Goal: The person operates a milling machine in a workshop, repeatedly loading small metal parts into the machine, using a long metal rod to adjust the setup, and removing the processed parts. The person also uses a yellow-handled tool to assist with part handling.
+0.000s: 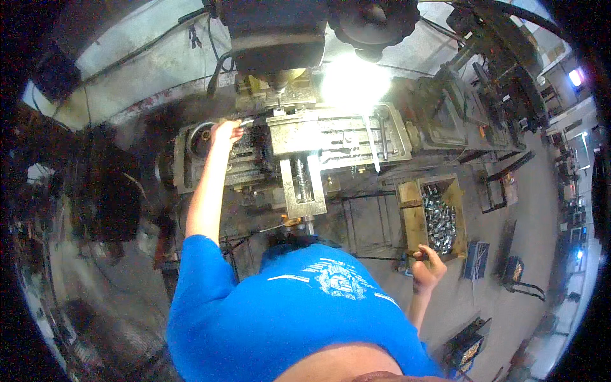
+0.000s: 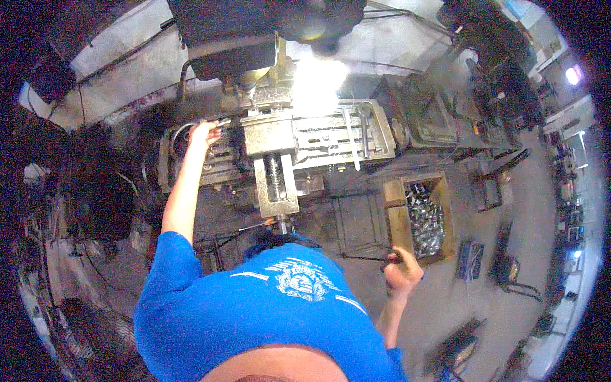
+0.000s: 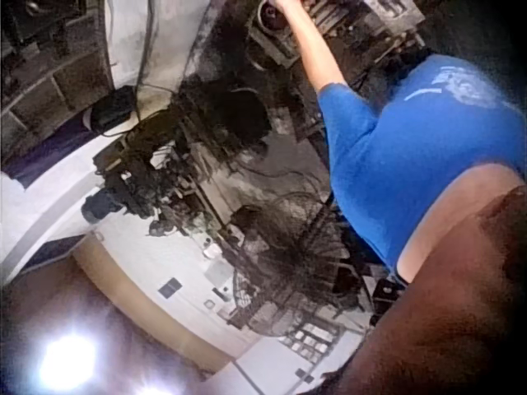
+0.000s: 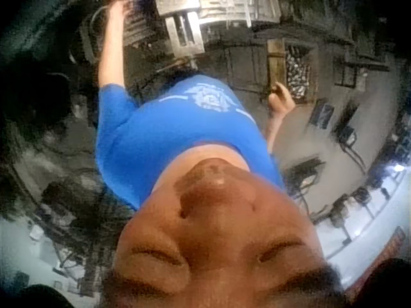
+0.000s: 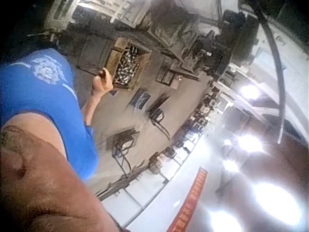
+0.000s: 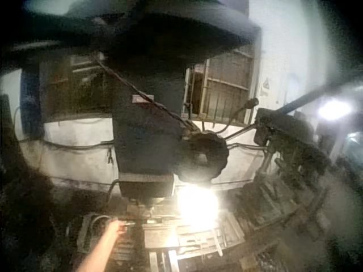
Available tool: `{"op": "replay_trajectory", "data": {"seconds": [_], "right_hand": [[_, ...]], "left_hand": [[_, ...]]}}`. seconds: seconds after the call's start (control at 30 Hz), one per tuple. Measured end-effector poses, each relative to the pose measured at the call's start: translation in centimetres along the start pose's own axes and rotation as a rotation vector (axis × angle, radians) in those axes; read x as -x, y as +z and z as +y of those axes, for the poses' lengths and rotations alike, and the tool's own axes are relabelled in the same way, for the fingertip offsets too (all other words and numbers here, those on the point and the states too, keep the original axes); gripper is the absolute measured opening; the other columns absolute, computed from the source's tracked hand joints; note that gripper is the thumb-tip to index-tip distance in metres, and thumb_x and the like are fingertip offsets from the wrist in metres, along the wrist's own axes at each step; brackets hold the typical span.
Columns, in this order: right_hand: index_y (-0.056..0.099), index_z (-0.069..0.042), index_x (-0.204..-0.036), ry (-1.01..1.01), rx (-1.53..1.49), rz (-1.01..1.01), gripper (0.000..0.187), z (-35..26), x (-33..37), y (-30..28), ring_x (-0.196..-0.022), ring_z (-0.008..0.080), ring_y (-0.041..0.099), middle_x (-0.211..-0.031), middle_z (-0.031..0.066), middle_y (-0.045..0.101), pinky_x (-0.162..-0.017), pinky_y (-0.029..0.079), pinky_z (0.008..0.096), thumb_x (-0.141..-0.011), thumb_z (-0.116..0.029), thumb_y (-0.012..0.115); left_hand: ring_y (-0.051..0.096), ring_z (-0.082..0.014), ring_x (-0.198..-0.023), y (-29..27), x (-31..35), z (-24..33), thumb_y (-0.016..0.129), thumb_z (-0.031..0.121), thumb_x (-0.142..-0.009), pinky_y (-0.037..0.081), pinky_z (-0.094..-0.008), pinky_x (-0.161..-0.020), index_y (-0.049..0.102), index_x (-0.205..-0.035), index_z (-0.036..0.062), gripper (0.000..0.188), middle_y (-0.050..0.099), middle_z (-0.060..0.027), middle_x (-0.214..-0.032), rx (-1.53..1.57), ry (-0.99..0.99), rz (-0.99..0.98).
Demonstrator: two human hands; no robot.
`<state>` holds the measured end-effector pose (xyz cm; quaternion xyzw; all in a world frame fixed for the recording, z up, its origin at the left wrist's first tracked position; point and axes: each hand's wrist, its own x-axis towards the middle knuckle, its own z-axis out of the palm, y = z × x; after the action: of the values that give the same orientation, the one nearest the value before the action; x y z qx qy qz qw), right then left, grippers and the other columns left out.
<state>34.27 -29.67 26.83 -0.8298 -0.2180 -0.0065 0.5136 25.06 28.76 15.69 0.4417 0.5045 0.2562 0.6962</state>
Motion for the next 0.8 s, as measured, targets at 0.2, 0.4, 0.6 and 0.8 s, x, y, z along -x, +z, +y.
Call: {"op": "replay_trajectory", "data": {"seconds": [0.2, 0.4, 0.6, 0.8], "right_hand": [[0.064, 0.001, -0.092, 0.038, 0.002, 0.021, 0.038, 0.2, 0.1, 0.8, -0.067, 0.0128, 0.058, -0.074, 0.0079, 0.062, -0.066, 0.048, 0.0258, -0.057, 0.004, 0.050], [0.062, -0.002, -0.098, -0.230, -0.087, -0.459, 0.043, -5.2, -4.4, 7.2, -0.091, 0.0254, 0.057, -0.098, 0.0168, 0.060, -0.082, 0.045, 0.0355, -0.057, -0.014, 0.058], [0.061, -0.004, -0.100, -0.579, -0.165, -0.578, 0.049, -6.3, -5.2, 14.8, -0.117, 0.0418, 0.037, -0.129, 0.0277, 0.034, -0.099, 0.031, 0.0435, -0.051, -0.012, 0.059], [0.061, -0.002, -0.098, -0.507, -0.179, -0.465, 0.050, -2.7, -4.1, 14.2, -0.115, 0.0431, 0.038, -0.126, 0.0303, 0.036, -0.098, 0.031, 0.0435, -0.049, -0.013, 0.059]], "left_hand": [[0.063, -0.0201, -0.063, -1.6, 6.0, 0.7, 0.066, 0.008, -0.073, 0.053, -0.0298, -0.062, 0.061, -0.087, -0.0034, 0.018, 0.063, -0.0129, -0.074, 0.084, 0.193, -0.168], [0.063, -0.0175, -0.063, 2.8, 16.7, -2.4, 0.064, 0.014, -0.076, 0.053, -0.0280, -0.062, 0.062, -0.089, -0.0023, 0.021, 0.065, -0.0101, -0.079, 0.151, 0.116, -0.445], [0.063, -0.0208, -0.079, 8.4, 24.3, -7.2, 0.062, 0.014, -0.079, 0.051, -0.0319, -0.073, 0.059, -0.098, -0.0027, 0.025, 0.064, -0.0121, -0.087, 0.285, -0.166, -0.662], [0.057, -0.0075, -0.069, 11.1, 27.2, -9.9, 0.063, 0.013, -0.080, 0.041, -0.0176, -0.056, 0.060, -0.091, 0.0015, 0.017, 0.062, -0.0028, -0.080, 0.272, -0.197, -0.599]]}}
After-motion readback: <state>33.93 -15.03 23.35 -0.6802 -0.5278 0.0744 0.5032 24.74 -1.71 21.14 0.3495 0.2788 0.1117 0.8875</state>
